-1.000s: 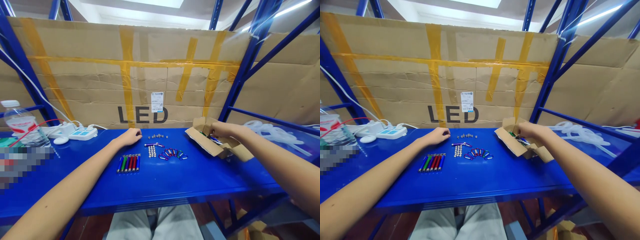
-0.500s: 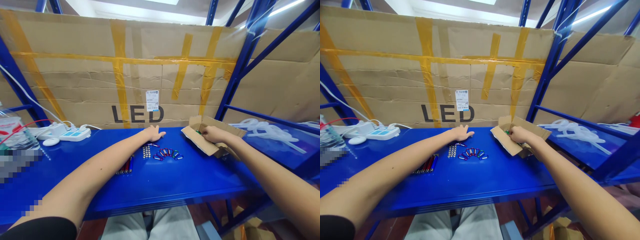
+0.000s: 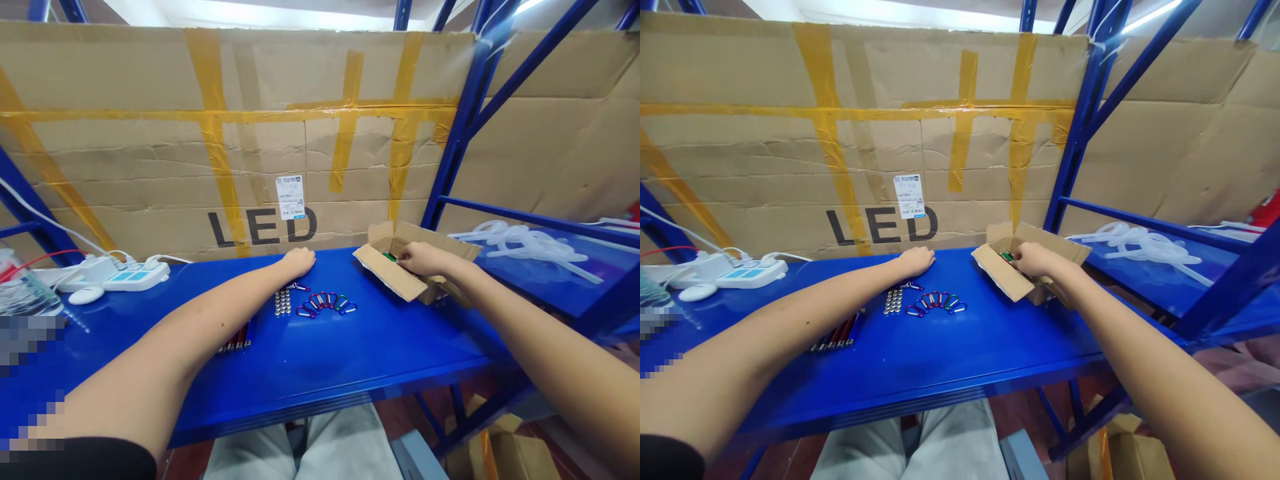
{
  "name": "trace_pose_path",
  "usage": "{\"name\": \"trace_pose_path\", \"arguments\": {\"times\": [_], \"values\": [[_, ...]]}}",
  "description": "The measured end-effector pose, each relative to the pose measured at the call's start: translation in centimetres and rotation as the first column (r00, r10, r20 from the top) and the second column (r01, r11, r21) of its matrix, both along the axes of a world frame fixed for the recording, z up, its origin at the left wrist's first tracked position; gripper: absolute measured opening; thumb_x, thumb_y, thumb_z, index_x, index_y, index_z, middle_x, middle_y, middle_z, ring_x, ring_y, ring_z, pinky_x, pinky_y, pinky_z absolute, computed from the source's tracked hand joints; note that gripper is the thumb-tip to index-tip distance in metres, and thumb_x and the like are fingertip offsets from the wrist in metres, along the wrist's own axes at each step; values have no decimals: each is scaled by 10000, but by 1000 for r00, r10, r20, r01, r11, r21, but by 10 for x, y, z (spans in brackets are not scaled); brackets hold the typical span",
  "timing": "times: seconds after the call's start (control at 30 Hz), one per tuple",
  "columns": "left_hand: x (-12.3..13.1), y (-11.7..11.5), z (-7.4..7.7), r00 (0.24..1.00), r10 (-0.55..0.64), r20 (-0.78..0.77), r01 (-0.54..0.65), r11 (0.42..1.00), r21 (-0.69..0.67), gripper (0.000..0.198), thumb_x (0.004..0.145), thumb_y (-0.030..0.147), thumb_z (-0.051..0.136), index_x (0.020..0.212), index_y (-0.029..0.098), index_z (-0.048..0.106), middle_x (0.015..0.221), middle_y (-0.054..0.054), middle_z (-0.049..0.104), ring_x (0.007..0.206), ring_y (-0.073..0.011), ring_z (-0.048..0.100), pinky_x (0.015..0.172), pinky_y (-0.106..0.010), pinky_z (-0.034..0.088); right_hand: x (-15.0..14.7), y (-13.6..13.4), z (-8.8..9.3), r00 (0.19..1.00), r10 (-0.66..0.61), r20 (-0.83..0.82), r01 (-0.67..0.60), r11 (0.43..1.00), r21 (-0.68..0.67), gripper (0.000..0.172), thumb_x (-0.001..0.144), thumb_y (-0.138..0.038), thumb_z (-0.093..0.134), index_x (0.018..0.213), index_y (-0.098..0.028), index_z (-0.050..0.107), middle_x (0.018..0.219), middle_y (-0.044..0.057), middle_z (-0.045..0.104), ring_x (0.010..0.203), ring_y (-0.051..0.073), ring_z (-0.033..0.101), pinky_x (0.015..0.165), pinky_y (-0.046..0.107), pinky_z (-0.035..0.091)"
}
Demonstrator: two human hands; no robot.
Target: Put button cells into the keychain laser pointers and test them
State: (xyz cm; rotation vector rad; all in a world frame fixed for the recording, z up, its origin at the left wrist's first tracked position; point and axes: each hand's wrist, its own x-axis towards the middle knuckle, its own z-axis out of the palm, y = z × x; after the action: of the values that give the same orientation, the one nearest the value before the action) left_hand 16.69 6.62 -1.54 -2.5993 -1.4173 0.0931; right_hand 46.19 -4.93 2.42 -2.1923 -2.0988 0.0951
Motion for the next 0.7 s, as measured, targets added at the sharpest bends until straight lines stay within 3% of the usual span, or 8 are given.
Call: {"name": "trace_pose_path", "arguments": {"times": [0.1,0.3,0.57,0.63,0.7], "values": [[-15,8,1,997,-70,-21,70,997,15,430,1000,357,286,1158,124,611,1152,-188,655,1050,-285,637,887,-390,467,6,1,-3,1000,-19,14,20,997,-73,224,851,-296,571,898,-163,745,926,122,735,813,237,667,657,290,436],[-35,14,-1,992,-118,-43,120,992,43,412,998,398,294,1127,160,604,1061,-156,682,984,-265,648,868,-381,460,11,0,-10,1000,-24,-6,24,998,-54,222,838,-263,586,956,-164,746,1029,127,732,894,251,673,695,295,455],[-46,12,0,986,-158,-50,161,984,71,390,993,379,294,1122,134,569,1027,-177,679,926,-284,654,796,-384,464,5,-6,-6,995,-89,34,91,995,-45,309,882,-381,527,885,-156,738,961,150,732,819,251,668,641,304,438],[-49,11,0,985,-165,-48,168,983,78,379,990,362,300,1101,128,577,1018,-180,678,918,-287,655,790,-384,462,-3,-12,0,986,-147,77,146,989,10,347,889,-407,506,838,-142,724,918,175,720,798,267,657,620,317,414],[-52,11,0,985,-168,-42,171,982,82,362,987,343,308,1082,132,586,1007,-172,680,914,-276,656,795,-374,460,-18,-20,8,983,-169,65,156,974,166,366,901,-398,469,779,-139,697,864,184,703,769,271,636,601,328,381]]}}
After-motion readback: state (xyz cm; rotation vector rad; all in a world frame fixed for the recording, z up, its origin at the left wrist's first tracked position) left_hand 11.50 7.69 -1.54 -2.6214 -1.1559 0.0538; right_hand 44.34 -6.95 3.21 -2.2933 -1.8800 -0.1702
